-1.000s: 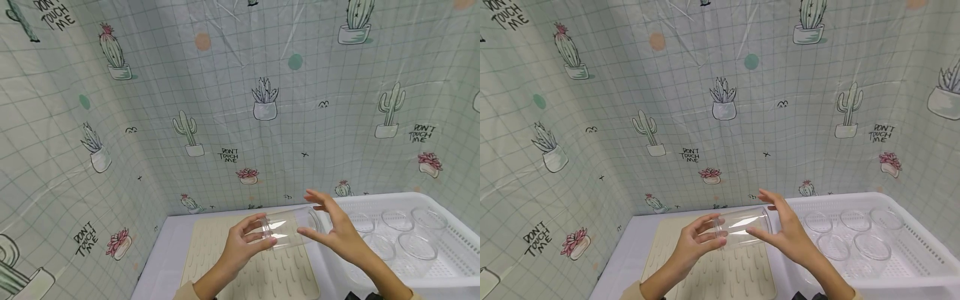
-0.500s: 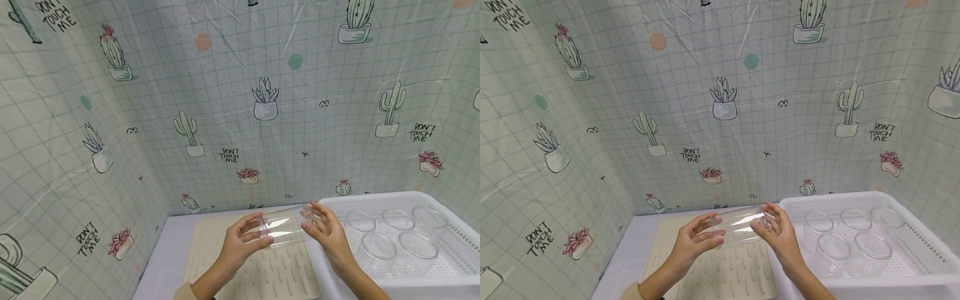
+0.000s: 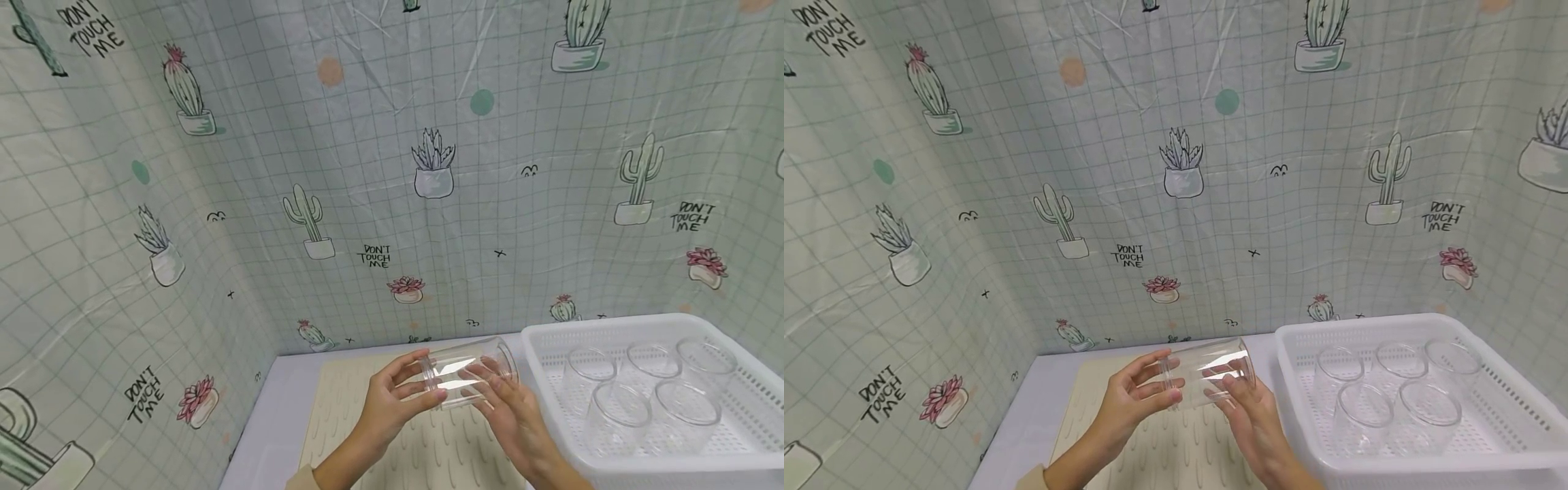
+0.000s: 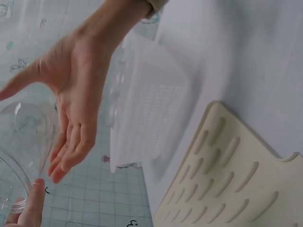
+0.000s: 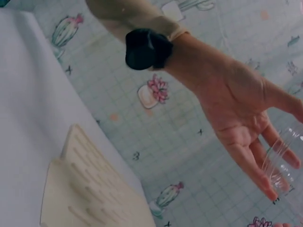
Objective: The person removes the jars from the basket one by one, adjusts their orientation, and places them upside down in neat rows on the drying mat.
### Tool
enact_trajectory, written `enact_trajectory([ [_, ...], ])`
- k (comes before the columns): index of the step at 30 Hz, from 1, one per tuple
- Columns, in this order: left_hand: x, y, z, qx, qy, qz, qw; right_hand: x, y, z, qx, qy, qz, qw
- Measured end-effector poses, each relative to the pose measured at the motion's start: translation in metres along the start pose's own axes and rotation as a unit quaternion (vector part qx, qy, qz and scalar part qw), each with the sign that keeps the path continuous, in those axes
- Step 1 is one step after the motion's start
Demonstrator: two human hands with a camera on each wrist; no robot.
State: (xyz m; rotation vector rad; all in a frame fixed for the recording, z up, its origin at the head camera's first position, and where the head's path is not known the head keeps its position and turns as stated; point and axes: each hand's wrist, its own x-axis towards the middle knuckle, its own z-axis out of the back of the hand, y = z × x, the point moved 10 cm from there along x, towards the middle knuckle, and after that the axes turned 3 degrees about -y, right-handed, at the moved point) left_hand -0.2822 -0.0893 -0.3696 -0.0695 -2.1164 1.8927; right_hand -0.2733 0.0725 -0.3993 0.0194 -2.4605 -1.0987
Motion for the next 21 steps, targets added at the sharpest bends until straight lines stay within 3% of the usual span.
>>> enact_trajectory([
  [8, 0.000, 0.003, 0.002, 0.007, 0.005, -0.004, 1.0000, -0.001, -0.010, -0.012, 0.137, 0.073, -0.028, 0.9875],
  [21, 0.000, 0.006, 0.002, 0.002, 0.007, 0.004, 1.0000, 0.000, -0.019, -0.006, 0.120, -0.025, -0.070, 0.9900],
])
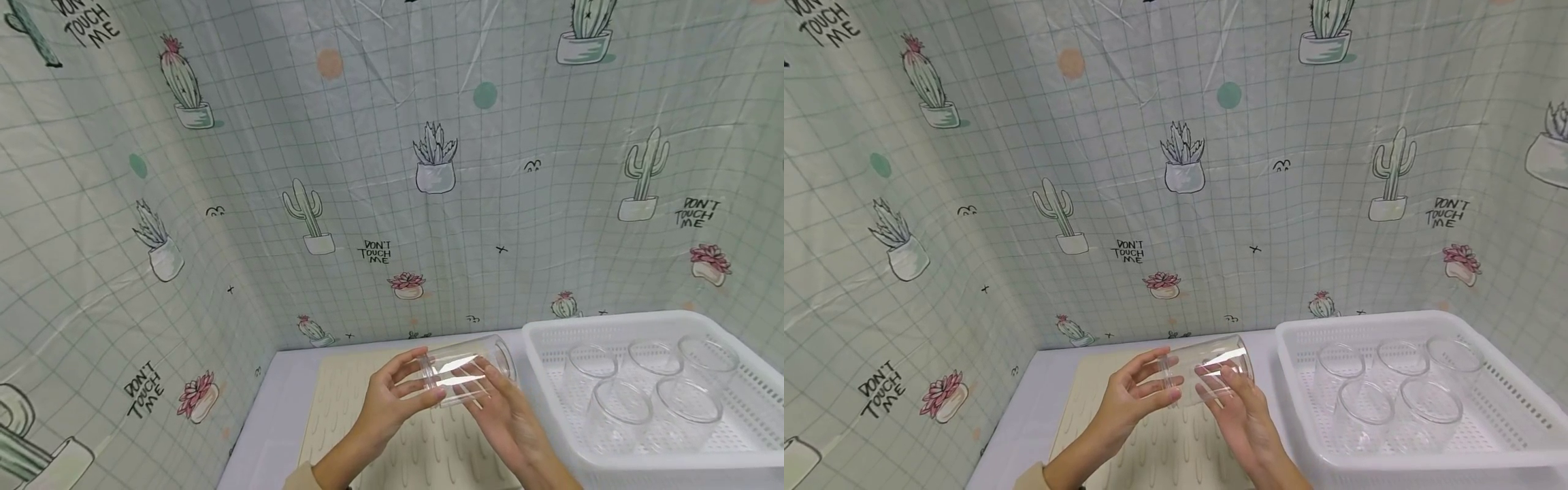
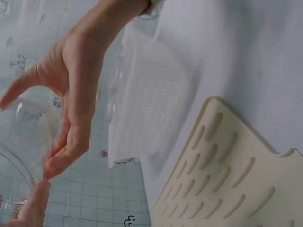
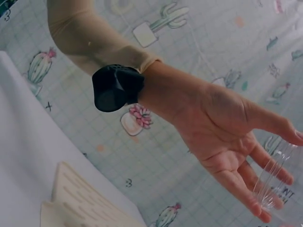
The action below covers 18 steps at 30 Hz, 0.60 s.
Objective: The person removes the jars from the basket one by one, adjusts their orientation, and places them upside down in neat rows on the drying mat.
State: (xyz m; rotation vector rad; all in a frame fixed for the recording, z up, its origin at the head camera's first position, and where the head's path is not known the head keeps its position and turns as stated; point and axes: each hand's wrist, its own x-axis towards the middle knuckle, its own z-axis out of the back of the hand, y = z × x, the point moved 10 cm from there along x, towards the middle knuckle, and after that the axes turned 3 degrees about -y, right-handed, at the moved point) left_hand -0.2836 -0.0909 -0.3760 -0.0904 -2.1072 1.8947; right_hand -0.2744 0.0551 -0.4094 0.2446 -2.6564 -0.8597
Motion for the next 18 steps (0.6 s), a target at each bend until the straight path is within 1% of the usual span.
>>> enact_trajectory([
  [6, -0.002, -0.001, 0.005, 0.008, 0.015, -0.002, 0.9998, 0.003, -0.002, 0.003, -0.005, -0.032, -0.005, 0.9995],
  [8, -0.003, -0.001, 0.010, 0.016, 0.016, -0.008, 0.9997, 0.005, -0.002, 0.004, -0.011, -0.039, -0.005, 0.9992],
  [10, -0.004, -0.002, 0.016, 0.036, 0.015, -0.021, 0.9990, 0.007, -0.002, 0.004, -0.017, -0.037, -0.005, 0.9992],
  [14, -0.008, -0.004, 0.032, 0.088, -0.002, -0.047, 0.9950, 0.014, 0.000, 0.002, -0.020, -0.022, 0.000, 0.9996],
  [18, -0.012, 0.001, 0.051, 0.125, -0.032, -0.054, 0.9902, 0.020, 0.003, 0.005, -0.021, -0.025, 0.005, 0.9994],
])
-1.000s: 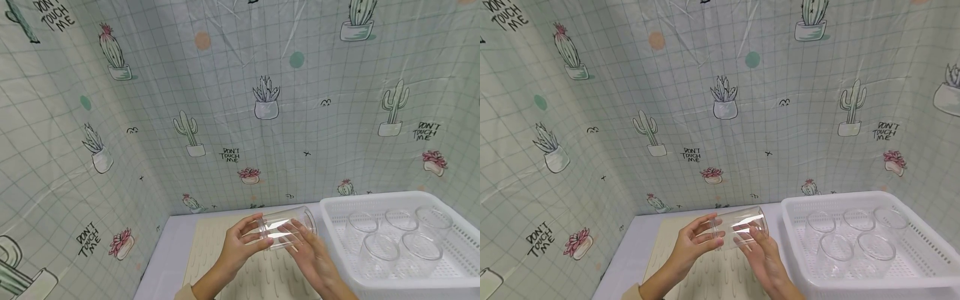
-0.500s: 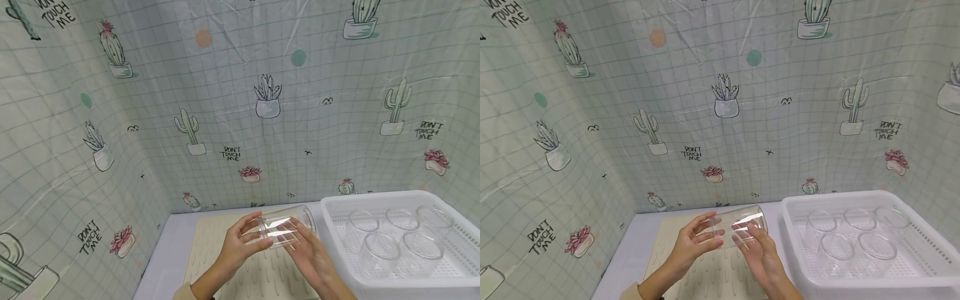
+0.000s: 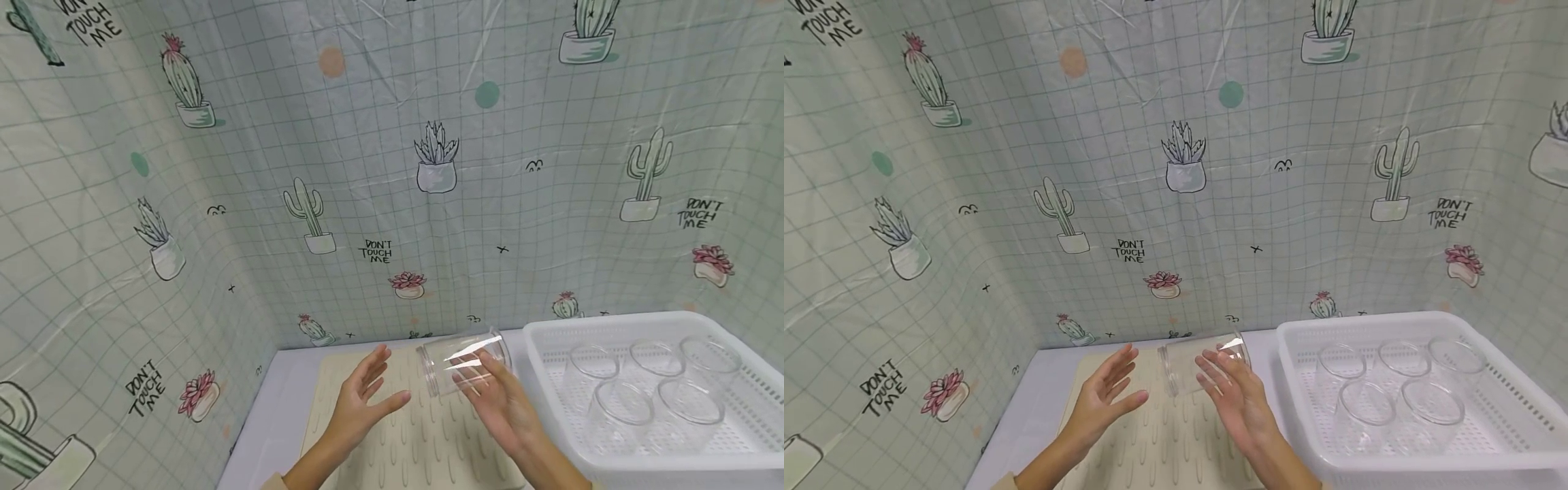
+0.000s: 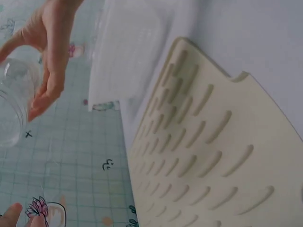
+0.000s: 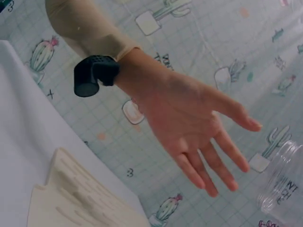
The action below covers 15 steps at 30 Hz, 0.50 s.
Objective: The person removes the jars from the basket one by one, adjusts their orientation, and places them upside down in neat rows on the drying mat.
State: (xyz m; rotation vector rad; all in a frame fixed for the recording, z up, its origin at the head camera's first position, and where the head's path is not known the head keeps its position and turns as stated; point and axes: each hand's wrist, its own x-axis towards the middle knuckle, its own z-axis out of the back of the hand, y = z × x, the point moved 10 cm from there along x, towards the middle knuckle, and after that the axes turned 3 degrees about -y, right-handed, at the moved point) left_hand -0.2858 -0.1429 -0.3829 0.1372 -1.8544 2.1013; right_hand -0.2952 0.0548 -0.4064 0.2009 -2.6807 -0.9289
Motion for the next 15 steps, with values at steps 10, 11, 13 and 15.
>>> enact_trajectory([
  [10, -0.016, 0.031, 0.043, 0.076, -0.063, 0.014, 0.9950, 0.016, -0.011, 0.012, -0.045, -0.090, -0.024, 0.9946],
  [11, -0.019, 0.035, 0.047, 0.081, -0.066, 0.023, 0.9943, 0.017, -0.013, 0.013, -0.050, -0.099, -0.029, 0.9934],
  [13, -0.024, 0.043, 0.055, 0.092, -0.071, 0.047, 0.9921, 0.020, -0.016, 0.015, -0.059, -0.108, -0.034, 0.9918],
  [15, -0.030, 0.050, 0.062, 0.108, -0.075, 0.071, 0.9888, 0.022, -0.018, 0.016, -0.061, -0.109, -0.035, 0.9915],
])
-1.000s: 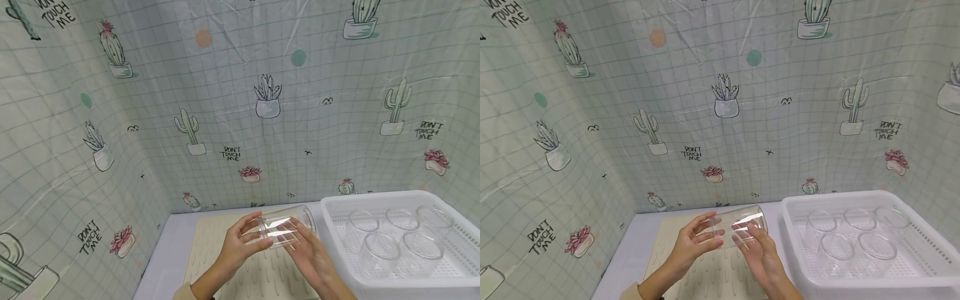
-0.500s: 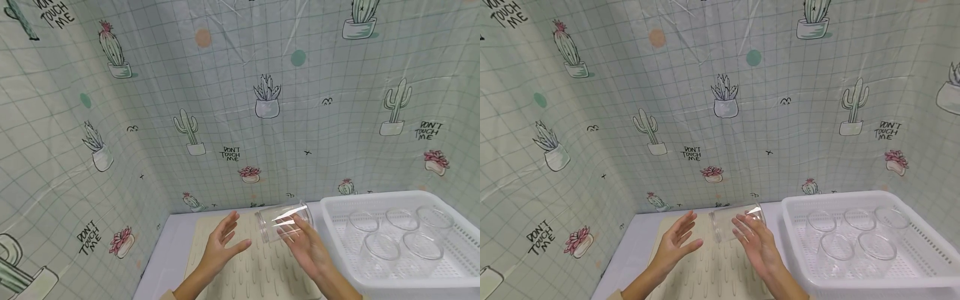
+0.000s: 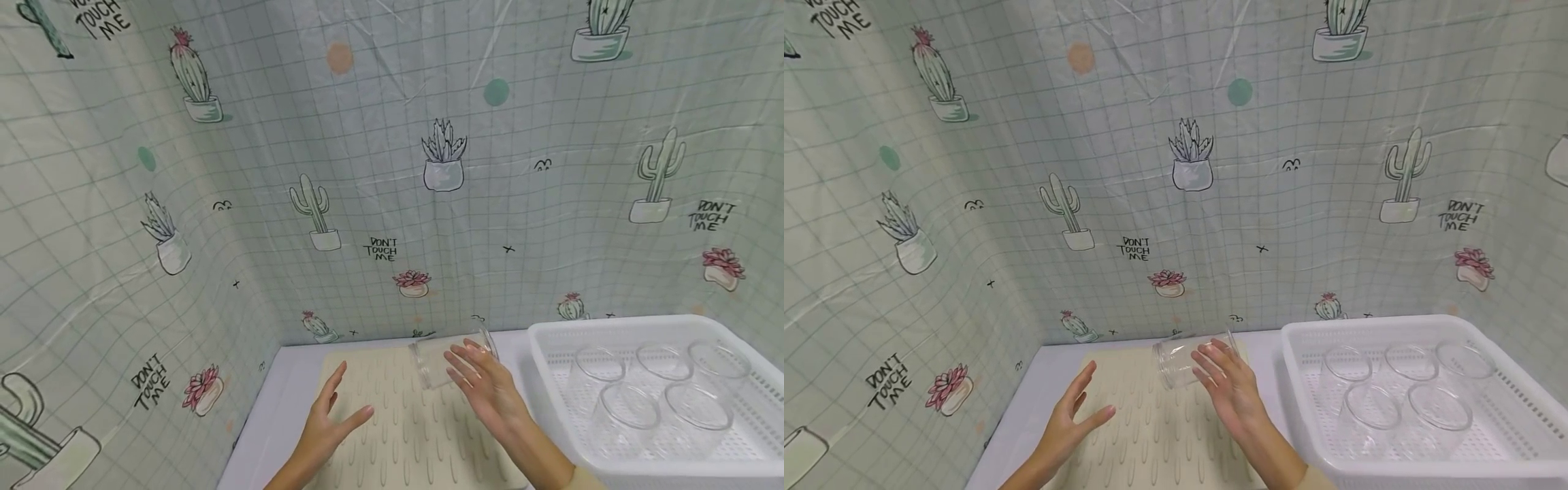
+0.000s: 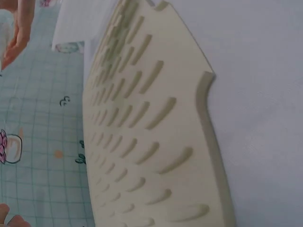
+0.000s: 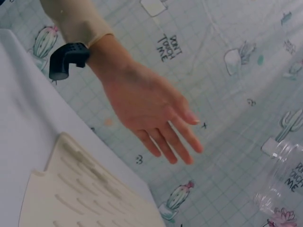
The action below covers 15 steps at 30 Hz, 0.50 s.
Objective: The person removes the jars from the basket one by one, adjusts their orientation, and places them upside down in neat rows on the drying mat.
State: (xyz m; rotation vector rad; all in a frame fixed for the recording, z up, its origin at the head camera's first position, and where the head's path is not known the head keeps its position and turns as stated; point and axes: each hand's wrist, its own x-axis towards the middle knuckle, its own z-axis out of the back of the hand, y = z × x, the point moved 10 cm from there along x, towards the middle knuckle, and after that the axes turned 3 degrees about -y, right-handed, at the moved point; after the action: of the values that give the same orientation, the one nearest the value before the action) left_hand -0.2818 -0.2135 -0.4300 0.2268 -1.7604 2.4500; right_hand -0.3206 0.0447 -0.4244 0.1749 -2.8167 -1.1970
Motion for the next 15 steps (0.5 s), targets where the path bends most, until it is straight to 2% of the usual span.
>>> enact_trajectory([
  [3, -0.006, 0.015, 0.009, 0.035, -0.007, 0.034, 0.9988, 0.004, -0.003, 0.000, 0.002, -0.002, 0.001, 1.0000],
  [7, -0.013, 0.032, 0.018, 0.090, -0.010, 0.056, 0.9943, 0.011, -0.007, 0.003, 0.007, -0.008, 0.003, 0.9999],
  [12, -0.017, 0.050, 0.023, 0.141, 0.003, 0.052, 0.9886, 0.019, -0.014, 0.005, 0.008, -0.019, 0.001, 0.9998],
  [15, -0.021, 0.060, 0.024, 0.182, 0.018, 0.046, 0.9821, 0.022, -0.019, 0.006, 0.011, -0.031, -0.003, 0.9994],
])
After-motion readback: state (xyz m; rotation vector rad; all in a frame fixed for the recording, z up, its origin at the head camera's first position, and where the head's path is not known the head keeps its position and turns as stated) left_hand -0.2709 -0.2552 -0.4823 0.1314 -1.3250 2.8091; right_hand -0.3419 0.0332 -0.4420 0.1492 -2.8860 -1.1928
